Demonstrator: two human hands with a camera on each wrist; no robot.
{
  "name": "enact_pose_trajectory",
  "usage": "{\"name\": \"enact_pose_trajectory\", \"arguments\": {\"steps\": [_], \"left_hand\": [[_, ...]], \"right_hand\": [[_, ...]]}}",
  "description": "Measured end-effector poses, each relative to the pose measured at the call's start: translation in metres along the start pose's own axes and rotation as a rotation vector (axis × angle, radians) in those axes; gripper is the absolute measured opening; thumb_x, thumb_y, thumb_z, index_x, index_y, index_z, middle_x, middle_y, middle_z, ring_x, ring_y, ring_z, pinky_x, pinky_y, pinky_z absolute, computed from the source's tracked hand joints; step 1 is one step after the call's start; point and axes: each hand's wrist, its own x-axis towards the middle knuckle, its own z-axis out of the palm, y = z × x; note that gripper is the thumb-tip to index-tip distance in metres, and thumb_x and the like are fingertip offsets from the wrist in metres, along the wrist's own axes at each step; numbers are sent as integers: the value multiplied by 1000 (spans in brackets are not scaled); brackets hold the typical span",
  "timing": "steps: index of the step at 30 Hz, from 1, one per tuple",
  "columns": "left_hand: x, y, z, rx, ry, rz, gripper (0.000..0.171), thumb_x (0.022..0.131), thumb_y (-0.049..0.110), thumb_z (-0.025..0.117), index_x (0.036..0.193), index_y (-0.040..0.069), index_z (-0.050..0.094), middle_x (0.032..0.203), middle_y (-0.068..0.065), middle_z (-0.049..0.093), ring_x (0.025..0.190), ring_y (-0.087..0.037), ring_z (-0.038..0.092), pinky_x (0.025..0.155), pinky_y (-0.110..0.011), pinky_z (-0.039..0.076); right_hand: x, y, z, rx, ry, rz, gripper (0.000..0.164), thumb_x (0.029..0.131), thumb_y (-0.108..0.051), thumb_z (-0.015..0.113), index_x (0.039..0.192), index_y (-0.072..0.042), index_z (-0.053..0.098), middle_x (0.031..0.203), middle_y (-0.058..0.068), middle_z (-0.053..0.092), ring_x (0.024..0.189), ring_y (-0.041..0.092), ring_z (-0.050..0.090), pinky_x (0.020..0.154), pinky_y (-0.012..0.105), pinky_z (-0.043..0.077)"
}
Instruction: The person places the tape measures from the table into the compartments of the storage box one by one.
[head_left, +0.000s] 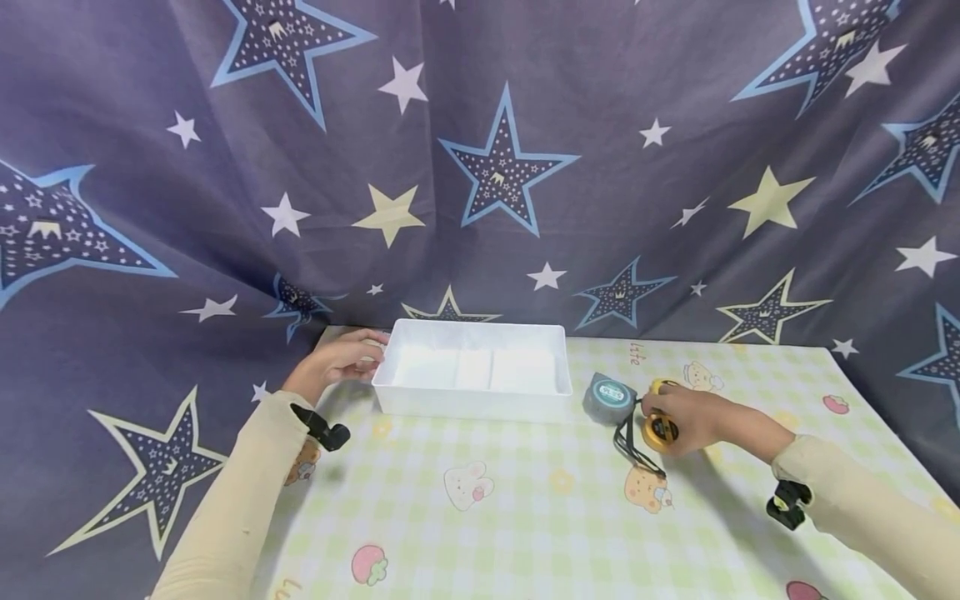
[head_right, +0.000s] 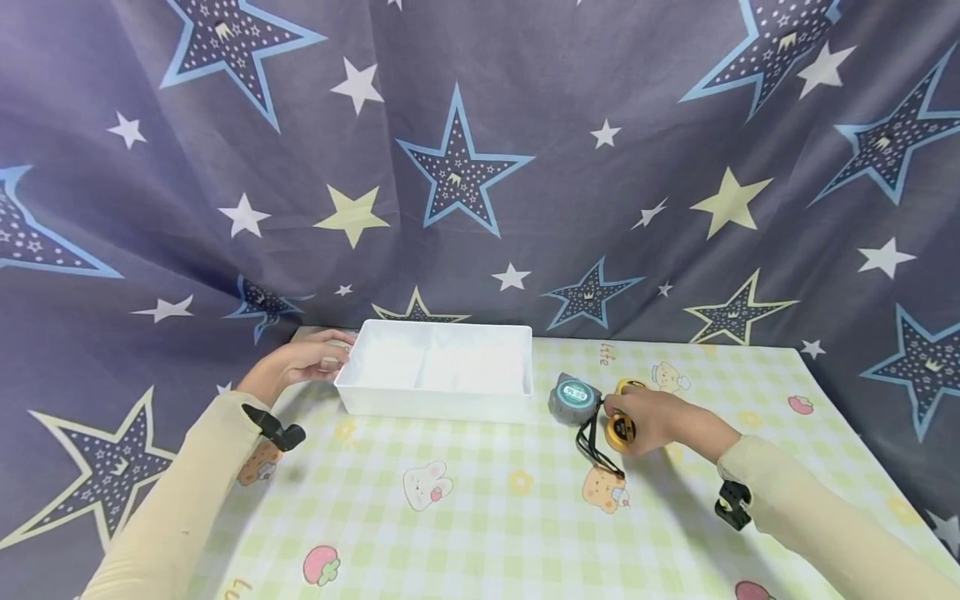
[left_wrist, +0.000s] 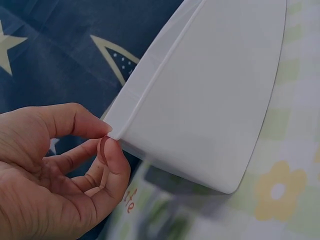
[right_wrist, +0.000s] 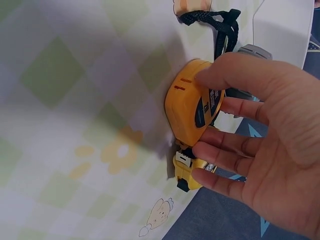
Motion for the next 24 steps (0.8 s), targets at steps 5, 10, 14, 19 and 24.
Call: {"name": "enact_pose_trajectory", "arguments": {"steps": [5, 10, 14, 19, 24], "left_hand": [[2, 0, 7, 7, 4, 0, 57, 90, -2, 57, 144, -1, 40, 92, 1, 59, 70, -7, 59, 63, -20, 52], [1, 1, 13, 12, -2, 9, 54, 90, -2, 57, 142, 0, 42, 89, 1, 57, 69, -6, 57, 62, -19, 51], [2, 4, 16, 8, -4, 3, 54, 90, -2, 57, 142, 0, 42, 91, 1, 57, 70, -6, 59, 62, -19, 51], [-1, 7, 20, 12, -4, -4, 57, 89, -2, 57, 143, 0, 41, 94, 0, 59, 71, -7, 60, 61, -20, 52], [0, 6, 22, 23, -7, 3, 56, 88, -2, 57, 142, -1, 41, 93, 1, 59, 73, -8, 61, 63, -21, 52]], "right_hand": [[0, 1, 2, -5, 12, -7, 46, 72, -19, 85, 107, -20, 57, 97, 4, 52, 79, 15, 45, 62, 30, 40], [0, 2, 3, -11, 20, -5, 46, 71, -19, 85, 107, -20, 56, 99, 4, 53, 81, 15, 46, 63, 31, 42], [-1, 2, 3, -10, 25, 1, 46, 69, -18, 85, 106, -21, 56, 99, 4, 53, 82, 15, 46, 64, 31, 43], [-1, 2, 3, -9, 10, -3, 46, 71, -17, 85, 108, -19, 57, 98, 4, 53, 80, 15, 45, 62, 30, 41], [0, 3, 5, -18, 26, -17, 45, 71, -15, 85, 107, -19, 57, 95, 4, 52, 78, 15, 44, 63, 30, 40]]}}
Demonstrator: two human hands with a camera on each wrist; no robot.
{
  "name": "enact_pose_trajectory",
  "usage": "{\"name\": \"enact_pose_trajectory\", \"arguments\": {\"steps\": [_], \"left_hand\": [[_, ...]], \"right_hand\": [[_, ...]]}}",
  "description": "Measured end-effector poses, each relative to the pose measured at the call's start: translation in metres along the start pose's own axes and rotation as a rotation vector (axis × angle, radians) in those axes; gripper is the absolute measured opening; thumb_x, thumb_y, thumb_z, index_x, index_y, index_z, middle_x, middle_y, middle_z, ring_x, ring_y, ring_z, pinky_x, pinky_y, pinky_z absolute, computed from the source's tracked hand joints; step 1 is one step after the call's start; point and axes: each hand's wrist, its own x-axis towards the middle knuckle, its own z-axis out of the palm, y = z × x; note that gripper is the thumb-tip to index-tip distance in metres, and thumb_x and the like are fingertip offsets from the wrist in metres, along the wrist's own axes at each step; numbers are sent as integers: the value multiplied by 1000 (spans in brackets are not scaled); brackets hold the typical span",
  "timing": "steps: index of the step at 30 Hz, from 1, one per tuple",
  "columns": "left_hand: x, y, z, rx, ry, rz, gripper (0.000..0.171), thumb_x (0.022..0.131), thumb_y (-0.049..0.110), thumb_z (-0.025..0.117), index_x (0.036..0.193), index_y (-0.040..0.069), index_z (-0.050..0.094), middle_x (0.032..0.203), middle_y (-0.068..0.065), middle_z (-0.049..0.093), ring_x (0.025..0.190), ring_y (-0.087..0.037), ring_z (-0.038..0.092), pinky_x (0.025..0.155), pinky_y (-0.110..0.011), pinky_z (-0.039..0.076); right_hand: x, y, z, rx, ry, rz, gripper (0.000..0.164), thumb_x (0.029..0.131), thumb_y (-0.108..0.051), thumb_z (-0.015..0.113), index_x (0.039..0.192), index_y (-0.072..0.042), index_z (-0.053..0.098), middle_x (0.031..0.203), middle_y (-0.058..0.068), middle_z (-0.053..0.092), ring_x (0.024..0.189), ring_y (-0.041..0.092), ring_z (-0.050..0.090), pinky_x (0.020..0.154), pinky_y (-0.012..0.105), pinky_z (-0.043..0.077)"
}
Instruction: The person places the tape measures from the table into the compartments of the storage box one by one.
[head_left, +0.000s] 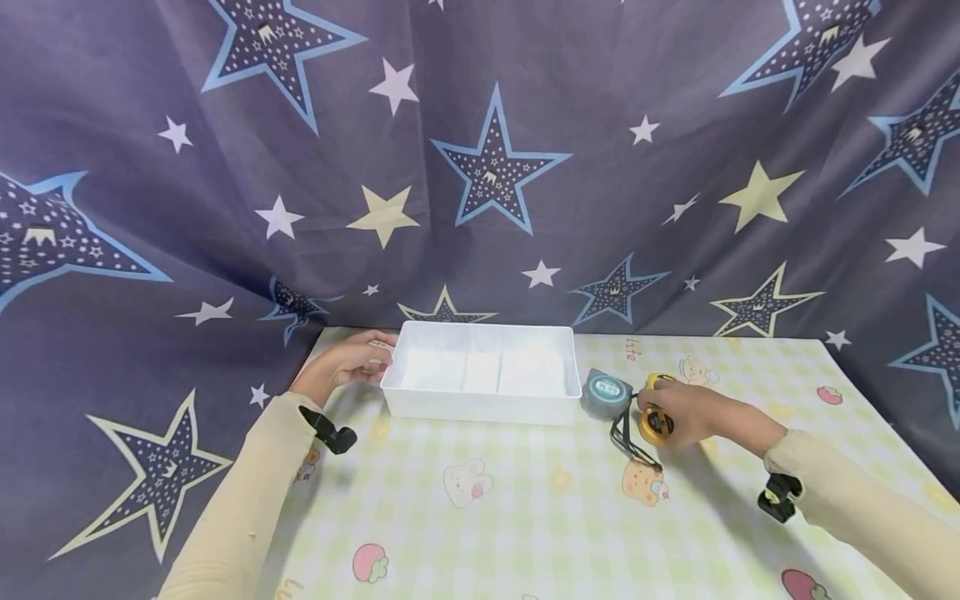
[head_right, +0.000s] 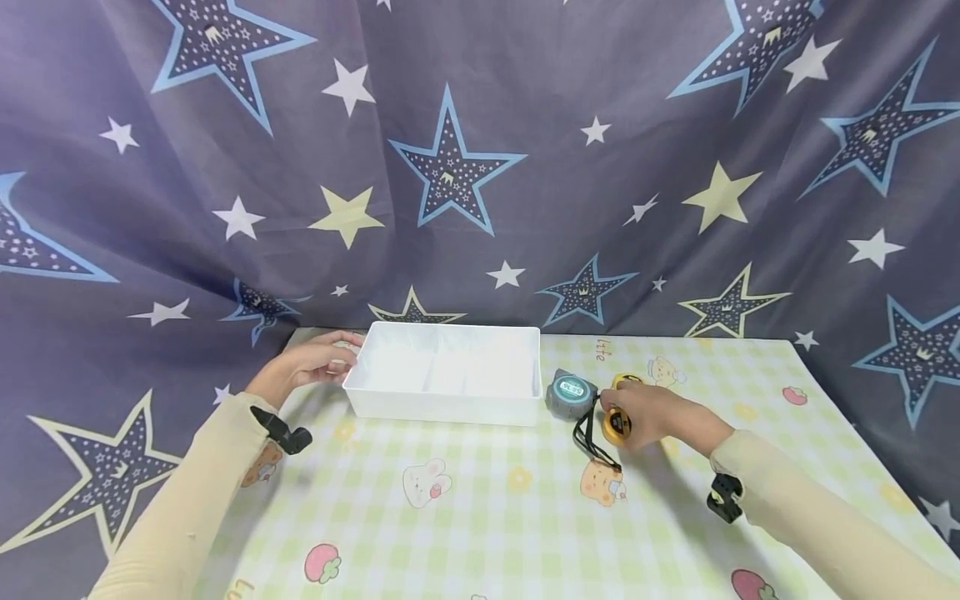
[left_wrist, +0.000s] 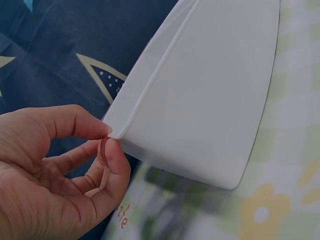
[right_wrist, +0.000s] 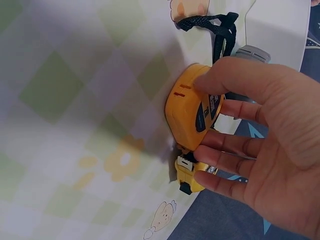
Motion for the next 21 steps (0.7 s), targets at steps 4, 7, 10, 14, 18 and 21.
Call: {"name": "enact_pose_trajectory", "arguments": {"steps": [4, 7, 10, 14, 18, 21], "left_hand": [[0, 1, 1, 9, -15, 6, 55, 89, -2, 58, 141, -1, 41, 94, 1, 59, 75, -8, 61, 66, -22, 53], [-1, 0, 2, 8, -17, 6, 55, 89, -2, 58, 141, -1, 41, 95, 0, 58, 75, -8, 61, 65, -21, 53], [-1, -1, 2, 5, -24, -1, 54, 90, -1, 58, 142, 0, 41, 95, -1, 57, 74, -8, 61, 64, -20, 53], [0, -2, 1, 7, -23, -6, 56, 90, -1, 58, 143, 0, 40, 96, -1, 57, 74, -7, 61, 63, -20, 52], [1, 0, 2, 21, -4, -13, 57, 89, -1, 59, 143, 0, 40, 94, 0, 57, 74, -7, 61, 64, -21, 53], [2, 1, 2, 29, 0, -16, 57, 89, 0, 59, 142, 0, 40, 94, 0, 57, 73, -7, 60, 64, -21, 53]], "right_hand": [[1, -1, -3, 3, -8, 5, 45, 70, -13, 84, 106, -19, 57, 96, 5, 53, 79, 15, 45, 63, 29, 40], [0, -2, -2, 6, -8, 7, 44, 71, -14, 84, 106, -19, 58, 96, 5, 53, 80, 15, 45, 63, 29, 41], [-1, -2, 1, 1, 3, 3, 45, 71, -15, 85, 108, -18, 59, 97, 4, 54, 79, 14, 46, 63, 29, 42], [-1, -1, 1, -6, 26, 10, 47, 71, -17, 84, 111, -15, 60, 97, 4, 54, 80, 14, 47, 63, 29, 43], [-3, -1, 1, -19, 56, 28, 42, 72, -19, 84, 107, -13, 62, 96, 2, 55, 79, 13, 46, 62, 28, 42], [-5, -1, 3, -31, 77, 51, 40, 71, -20, 85, 103, -12, 64, 95, 2, 55, 78, 13, 45, 61, 28, 41]]}}
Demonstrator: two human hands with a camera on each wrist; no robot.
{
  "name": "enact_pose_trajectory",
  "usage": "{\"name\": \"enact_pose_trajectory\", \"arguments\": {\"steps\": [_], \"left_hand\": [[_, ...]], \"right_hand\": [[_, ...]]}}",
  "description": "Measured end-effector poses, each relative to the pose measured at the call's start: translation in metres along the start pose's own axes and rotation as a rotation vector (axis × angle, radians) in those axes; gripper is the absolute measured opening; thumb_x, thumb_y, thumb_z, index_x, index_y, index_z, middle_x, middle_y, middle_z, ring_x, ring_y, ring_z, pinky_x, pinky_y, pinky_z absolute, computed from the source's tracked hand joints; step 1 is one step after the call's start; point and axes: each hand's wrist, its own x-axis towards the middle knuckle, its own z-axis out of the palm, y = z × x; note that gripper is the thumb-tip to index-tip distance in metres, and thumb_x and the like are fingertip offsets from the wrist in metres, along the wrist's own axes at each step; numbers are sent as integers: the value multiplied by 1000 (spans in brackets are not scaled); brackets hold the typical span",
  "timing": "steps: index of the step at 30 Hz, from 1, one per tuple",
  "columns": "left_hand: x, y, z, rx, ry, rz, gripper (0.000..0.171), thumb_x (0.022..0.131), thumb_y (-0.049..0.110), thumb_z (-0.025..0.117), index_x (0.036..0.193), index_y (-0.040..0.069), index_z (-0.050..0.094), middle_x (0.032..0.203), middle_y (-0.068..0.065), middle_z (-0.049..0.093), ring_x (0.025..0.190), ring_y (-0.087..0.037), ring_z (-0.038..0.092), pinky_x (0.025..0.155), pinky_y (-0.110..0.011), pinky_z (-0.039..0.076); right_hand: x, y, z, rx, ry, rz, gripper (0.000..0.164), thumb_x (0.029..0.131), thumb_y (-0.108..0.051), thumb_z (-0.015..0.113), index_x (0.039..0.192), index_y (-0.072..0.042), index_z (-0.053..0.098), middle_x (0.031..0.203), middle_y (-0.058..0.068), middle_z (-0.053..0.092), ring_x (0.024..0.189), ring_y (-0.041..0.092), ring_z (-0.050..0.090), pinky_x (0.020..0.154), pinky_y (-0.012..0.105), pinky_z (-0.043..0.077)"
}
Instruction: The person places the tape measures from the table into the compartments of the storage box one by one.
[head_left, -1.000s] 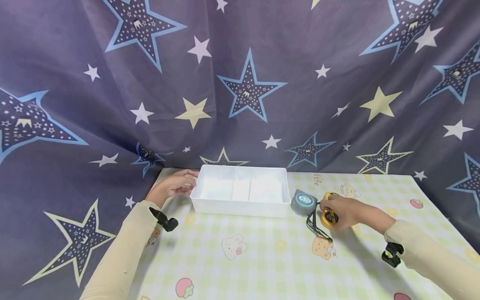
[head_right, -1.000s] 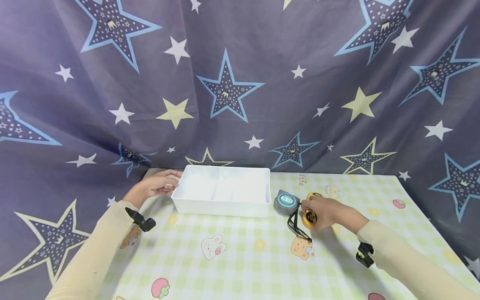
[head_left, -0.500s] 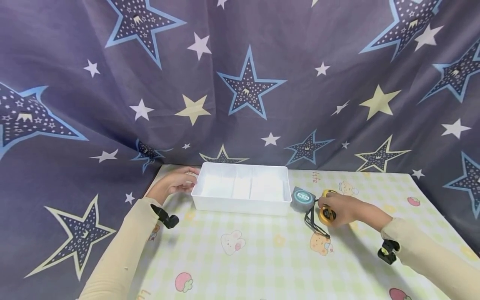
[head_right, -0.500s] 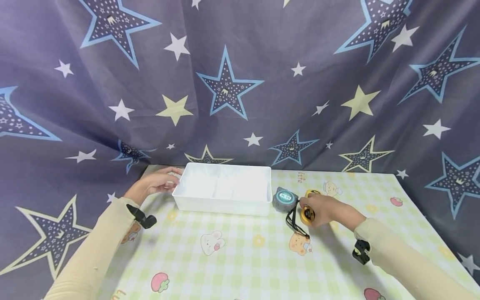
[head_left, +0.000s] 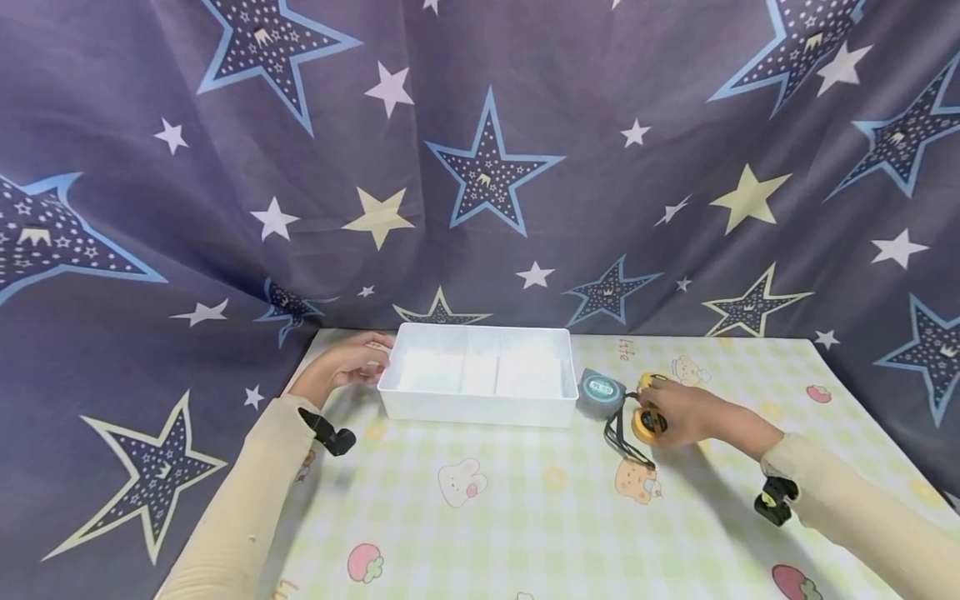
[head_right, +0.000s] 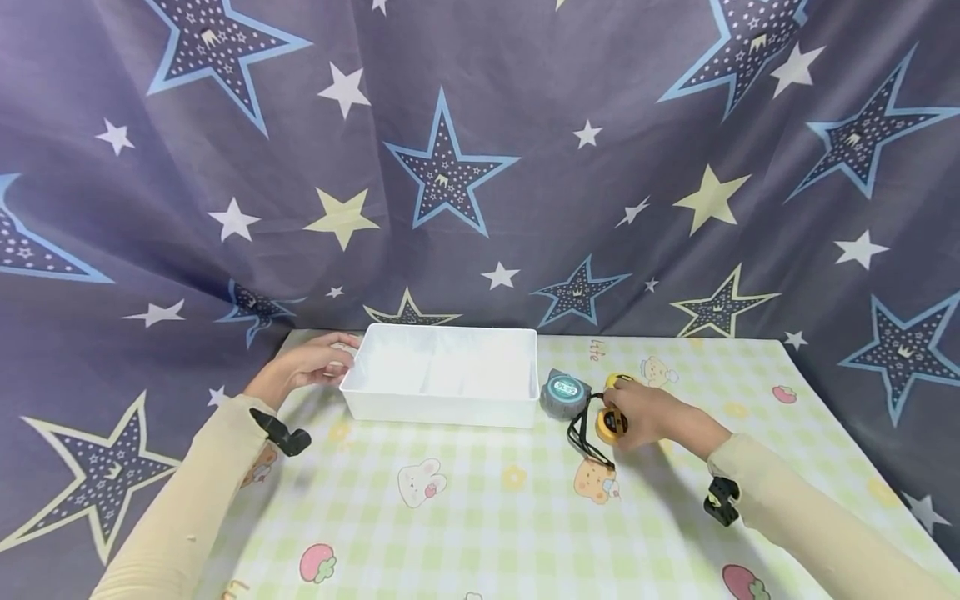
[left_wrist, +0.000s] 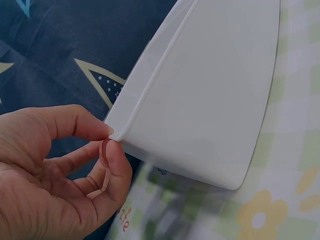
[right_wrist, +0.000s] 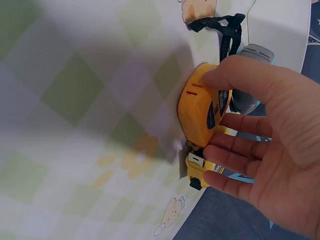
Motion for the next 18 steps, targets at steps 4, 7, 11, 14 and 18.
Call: {"name": "enact_pose_trajectory", "arguments": {"steps": [4, 7, 11, 14, 18], "left_hand": [[0, 1, 1, -11, -5, -3, 56, 91, 0, 57, 144, 1, 40, 93, 1, 57, 72, -5, 60, 63, -20, 52], [-1, -1, 0, -31, -11, -3, 56, 92, 1, 56, 145, 2, 39, 90, 2, 57, 70, -5, 60, 62, -19, 52], [-2, -1, 0, -46, -9, 2, 56, 91, 1, 57, 144, 2, 39, 88, 3, 56, 69, -5, 59, 61, -19, 52], [-2, -1, 0, -47, -1, 1, 56, 91, 1, 57, 143, 2, 40, 87, 3, 56, 68, -5, 58, 61, -19, 51], [0, -3, 0, -43, 3, -3, 56, 90, 1, 57, 143, 2, 39, 88, 3, 56, 69, -6, 58, 61, -20, 51]], "right_hand": [[-3, 0, 2, -12, 38, -8, 40, 71, -23, 88, 101, -11, 64, 95, 2, 56, 77, 13, 46, 61, 30, 42], [-1, 1, 5, -23, 51, -20, 42, 71, -26, 89, 102, -11, 65, 96, 1, 56, 78, 12, 47, 63, 30, 44], [1, 4, 10, -41, 76, -23, 43, 70, -28, 89, 103, -12, 65, 97, 0, 56, 79, 11, 47, 64, 29, 44], [0, 6, 14, -48, 126, -45, 42, 68, -26, 87, 101, -12, 64, 95, 0, 56, 78, 11, 46, 62, 28, 43], [-3, 7, 22, -68, 222, -96, 42, 66, -26, 85, 99, -12, 64, 92, -1, 55, 77, 9, 45, 61, 25, 41]]}}
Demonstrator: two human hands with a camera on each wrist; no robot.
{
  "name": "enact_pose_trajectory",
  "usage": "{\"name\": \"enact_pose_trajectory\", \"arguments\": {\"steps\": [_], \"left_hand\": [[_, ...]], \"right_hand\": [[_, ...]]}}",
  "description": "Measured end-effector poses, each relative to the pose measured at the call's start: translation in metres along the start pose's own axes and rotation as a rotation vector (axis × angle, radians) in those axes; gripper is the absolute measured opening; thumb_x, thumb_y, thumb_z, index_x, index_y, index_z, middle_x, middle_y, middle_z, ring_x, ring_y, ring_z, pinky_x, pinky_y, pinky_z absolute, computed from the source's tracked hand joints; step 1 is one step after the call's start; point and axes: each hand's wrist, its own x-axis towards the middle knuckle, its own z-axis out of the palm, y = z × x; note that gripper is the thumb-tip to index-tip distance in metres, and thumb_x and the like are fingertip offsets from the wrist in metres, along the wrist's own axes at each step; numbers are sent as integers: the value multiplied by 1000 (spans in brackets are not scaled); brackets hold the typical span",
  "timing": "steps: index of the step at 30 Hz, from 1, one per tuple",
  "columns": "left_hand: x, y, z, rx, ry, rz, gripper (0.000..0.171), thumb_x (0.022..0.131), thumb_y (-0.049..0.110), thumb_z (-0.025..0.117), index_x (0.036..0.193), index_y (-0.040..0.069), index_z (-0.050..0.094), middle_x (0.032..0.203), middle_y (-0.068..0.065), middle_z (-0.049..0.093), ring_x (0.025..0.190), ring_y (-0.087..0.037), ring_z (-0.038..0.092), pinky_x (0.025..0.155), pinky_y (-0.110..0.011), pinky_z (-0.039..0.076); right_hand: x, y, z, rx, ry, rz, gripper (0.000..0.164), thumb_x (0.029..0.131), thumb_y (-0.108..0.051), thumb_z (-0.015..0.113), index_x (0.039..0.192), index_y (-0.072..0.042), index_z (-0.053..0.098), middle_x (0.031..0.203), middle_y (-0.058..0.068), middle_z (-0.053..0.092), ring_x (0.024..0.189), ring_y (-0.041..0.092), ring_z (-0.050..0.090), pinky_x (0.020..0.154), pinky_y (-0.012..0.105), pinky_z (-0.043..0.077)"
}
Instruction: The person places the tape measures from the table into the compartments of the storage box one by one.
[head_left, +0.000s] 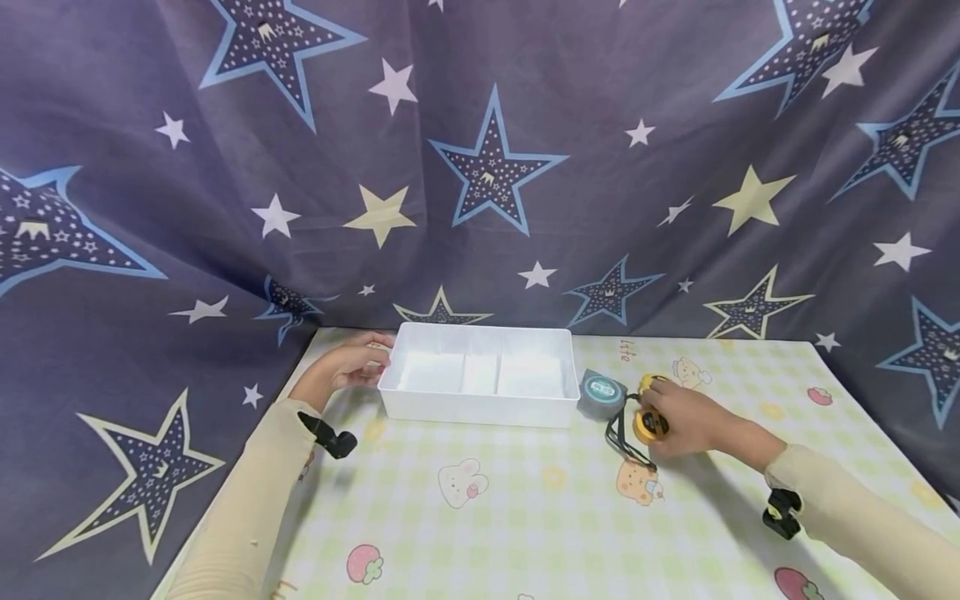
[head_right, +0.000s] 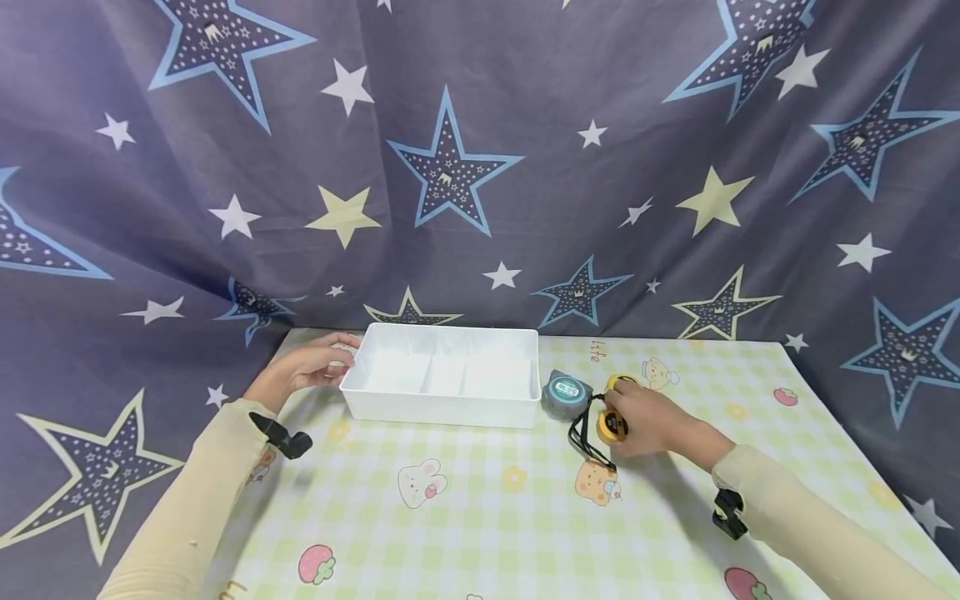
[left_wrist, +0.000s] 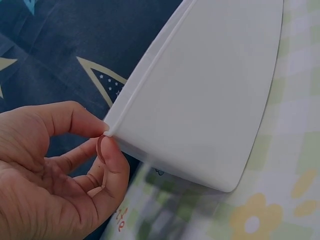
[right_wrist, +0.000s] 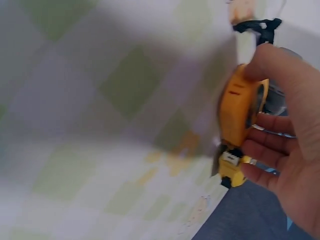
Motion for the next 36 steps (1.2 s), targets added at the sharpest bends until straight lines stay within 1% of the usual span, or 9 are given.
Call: {"name": "enact_pose_trajectory", "arguments": {"steps": [6, 10, 14, 16, 20, 24, 29, 33, 36], "left_hand": [[0, -1, -2, 9, -9, 8, 57, 89, 3, 57, 142, 2, 37, 90, 1, 54, 70, -7, 56, 61, -21, 50], [0, -2, -3, 7, -13, 16, 56, 90, 3, 57, 142, 3, 36, 90, 2, 55, 70, -6, 57, 61, -20, 50], [-1, 0, -5, 1, -17, 16, 55, 91, 3, 55, 143, 4, 36, 88, 4, 56, 70, -6, 58, 61, -20, 50], [-1, 0, -6, -1, -15, 12, 56, 91, 3, 55, 144, 4, 35, 89, 3, 57, 71, -6, 58, 61, -20, 50], [0, 0, -6, 2, -6, 5, 57, 91, 3, 55, 144, 4, 35, 90, 2, 57, 70, -6, 58, 60, -20, 49], [2, 0, -5, -5, 3, -9, 56, 90, 3, 56, 142, 6, 37, 88, 3, 57, 68, -6, 59, 59, -20, 50], [5, -1, -3, -11, -8, -3, 55, 89, 3, 56, 141, 6, 38, 87, 2, 56, 67, -5, 57, 58, -20, 50], [6, -3, -2, -11, -16, 7, 56, 87, 4, 58, 140, 6, 39, 89, 0, 54, 68, -6, 56, 60, -20, 50], [4, -5, -3, -27, -42, 27, 52, 85, 6, 61, 133, 8, 43, 89, 0, 54, 68, -7, 57, 60, -20, 50]], "right_hand": [[-6, 6, 14, -153, 148, -174, 48, 73, -34, 81, 113, -10, 67, 91, -3, 53, 81, 9, 44, 66, 29, 42], [-7, 12, 18, -259, 194, -269, 55, 79, -39, 76, 123, -6, 66, 101, 4, 59, 94, 20, 55, 78, 41, 52], [-5, 20, 19, -295, 206, -337, 56, 85, -41, 72, 127, -5, 65, 110, 9, 63, 103, 27, 59, 90, 49, 52], [-3, 24, 19, -308, 214, -374, 53, 86, -41, 70, 125, -6, 66, 110, 8, 64, 101, 25, 58, 89, 48, 51], [1, 29, 20, -324, 238, -441, 44, 88, -41, 69, 119, -11, 66, 104, 3, 62, 92, 19, 54, 79, 42, 48], [2, 33, 22, -330, 242, -479, 40, 88, -41, 68, 116, -13, 65, 99, -1, 59, 87, 15, 50, 76, 39, 45], [0, 37, 26, -331, 227, -487, 40, 90, -41, 67, 118, -13, 64, 100, -1, 59, 88, 15, 49, 78, 39, 45], [-2, 37, 30, -298, 244, -482, 37, 91, -39, 66, 116, -12, 64, 94, -2, 54, 84, 14, 44, 75, 37, 42], [-1, 34, 35, -277, 270, -478, 34, 91, -39, 66, 112, -12, 64, 88, -5, 48, 80, 12, 38, 72, 34, 38]]}}
